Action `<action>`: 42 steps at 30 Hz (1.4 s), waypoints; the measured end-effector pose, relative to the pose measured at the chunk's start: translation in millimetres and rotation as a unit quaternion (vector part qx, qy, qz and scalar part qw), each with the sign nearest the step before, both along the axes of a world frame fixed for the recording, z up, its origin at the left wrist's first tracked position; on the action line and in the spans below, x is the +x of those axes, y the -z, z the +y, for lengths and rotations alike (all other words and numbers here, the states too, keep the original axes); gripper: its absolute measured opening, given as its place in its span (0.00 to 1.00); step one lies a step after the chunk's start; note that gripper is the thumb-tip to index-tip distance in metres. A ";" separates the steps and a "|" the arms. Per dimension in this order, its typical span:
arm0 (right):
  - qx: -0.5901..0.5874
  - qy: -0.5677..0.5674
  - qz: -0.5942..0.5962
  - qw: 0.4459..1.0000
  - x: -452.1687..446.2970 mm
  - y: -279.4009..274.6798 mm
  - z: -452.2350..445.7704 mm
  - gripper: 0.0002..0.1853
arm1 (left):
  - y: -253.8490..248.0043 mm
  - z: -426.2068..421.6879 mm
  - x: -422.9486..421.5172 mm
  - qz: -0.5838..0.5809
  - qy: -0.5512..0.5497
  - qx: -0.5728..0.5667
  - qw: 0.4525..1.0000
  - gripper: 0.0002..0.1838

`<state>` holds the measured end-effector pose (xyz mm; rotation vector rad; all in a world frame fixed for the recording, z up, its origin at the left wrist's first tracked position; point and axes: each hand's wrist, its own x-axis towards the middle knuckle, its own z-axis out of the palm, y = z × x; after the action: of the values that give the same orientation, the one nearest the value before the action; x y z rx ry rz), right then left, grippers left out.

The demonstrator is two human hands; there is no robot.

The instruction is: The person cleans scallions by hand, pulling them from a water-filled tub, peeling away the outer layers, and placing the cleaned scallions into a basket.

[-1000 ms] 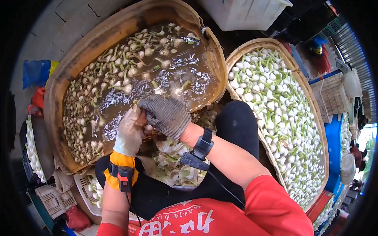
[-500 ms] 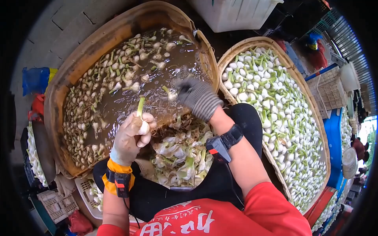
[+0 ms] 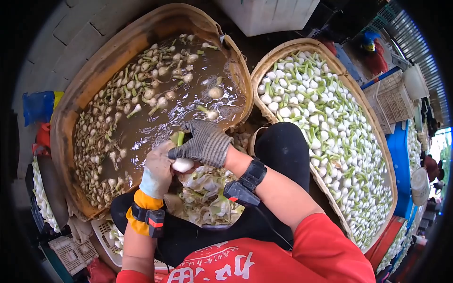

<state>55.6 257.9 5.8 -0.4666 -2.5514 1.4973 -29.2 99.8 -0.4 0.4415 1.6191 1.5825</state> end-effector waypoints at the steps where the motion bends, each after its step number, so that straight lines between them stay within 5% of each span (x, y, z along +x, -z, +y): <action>1: 0.014 -0.011 -0.066 0.998 -3.5 3.8 4.3 0.23 | 29.0 -0.6 -6.7 -0.010 -0.021 -0.005 1.000 0.18; 4: -0.001 0.037 0.076 0.996 -1.7 35.9 2.1 0.23 | 43.4 -4.0 -17.5 0.156 0.003 -0.078 0.985 0.18; 5: -0.122 0.005 0.042 0.992 -1.8 22.8 8.1 0.21 | 29.1 2.2 -13.4 0.058 -0.043 -0.074 0.995 0.15; 6: -0.122 0.008 0.044 0.992 -0.6 18.3 13.0 0.21 | 21.4 4.7 -13.6 0.059 -0.041 -0.074 0.995 0.15; 9: -0.286 0.054 0.167 0.942 10.4 6.8 23.8 0.14 | 11.6 2.0 -26.0 -0.095 -0.067 0.132 0.984 0.13; 11: -0.149 0.174 0.245 0.942 20.9 7.5 37.8 0.13 | 0.0 -3.2 -30.2 -0.103 -0.045 0.143 0.983 0.12; 12: 0.030 0.277 0.166 0.946 29.2 6.0 53.1 0.11 | -7.0 -4.1 -30.4 -0.112 -0.024 0.153 0.982 0.11; 14: 0.142 0.386 0.255 0.875 41.9 3.9 73.3 0.10 | -14.7 -1.2 -28.9 -0.122 0.158 -0.014 0.980 0.10; 15: 0.168 0.395 0.275 0.860 42.9 0.7 73.3 0.10 | 14.6 -5.3 -23.8 0.151 0.263 -0.077 0.950 0.14; 16: 0.194 0.404 0.295 0.844 43.4 -3.0 72.8 0.11 | 2.7 3.6 -9.7 -0.038 0.351 -0.091 0.931 0.17; 18: 0.167 0.331 0.236 0.898 39.9 2.1 65.2 0.16 | 22.1 -1.6 -4.7 0.280 0.400 -0.022 0.872 0.18; 20: -0.173 0.286 0.240 0.911 34.2 -1.9 51.5 0.17 | 25.1 0.2 -22.1 0.164 0.381 -0.045 0.909 0.22; 22: -0.282 0.239 0.249 0.895 32.7 12.4 58.9 0.18 | 34.5 8.3 -46.1 0.030 0.272 0.007 0.962 0.24; 24: -0.372 0.266 0.288 0.841 24.7 16.1 67.3 0.20 | 18.3 49.9 -55.9 0.018 0.202 -0.112 0.973 0.29; 25: -0.453 0.287 0.324 0.780 21.2 18.0 72.4 0.22 | 31.3 68.8 -65.3 -0.015 0.228 -0.121 0.966 0.29; 29: -0.488 0.285 0.365 0.740 19.9 28.9 81.9 0.20 | 109.1 163.7 -68.7 0.016 0.292 -0.216 0.932 0.29; 32: -0.491 0.284 0.338 0.751 21.0 24.3 76.4 0.20 | 239.6 229.7 -87.1 0.111 0.384 -0.110 0.910 0.21; 33: -0.488 0.287 0.337 0.752 20.1 21.5 76.9 0.20 | 235.8 234.8 -84.1 0.110 0.386 -0.108 0.909 0.21; 35: -0.493 0.294 0.296 0.764 19.8 16.3 78.0 0.20 | 218.0 237.8 -75.8 -0.164 0.388 0.003 0.907 0.22; 38: -0.492 0.256 0.245 0.795 23.9 6.4 77.8 0.18 | 163.0 222.0 -61.7 -0.539 0.319 0.155 0.764 0.24; 39: -0.373 0.265 0.217 0.862 25.1 0.4 74.9 0.12 | 141.8 204.7 -58.3 -0.186 0.271 0.076 0.941 0.21; 40: -0.378 0.261 0.218 0.861 27.1 -2.4 74.2 0.12 | 113.3 193.6 -63.1 -0.049 0.308 0.062 0.948 0.19; 42: -0.201 0.206 0.080 0.954 30.2 -6.1 73.8 0.14 | 85.7 165.3 -71.1 -0.111 0.169 -0.028 0.979 0.21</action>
<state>85.8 331.7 11.9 -0.8295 -1.8705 1.7899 -100.2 265.1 -86.2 0.4651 1.3363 1.2795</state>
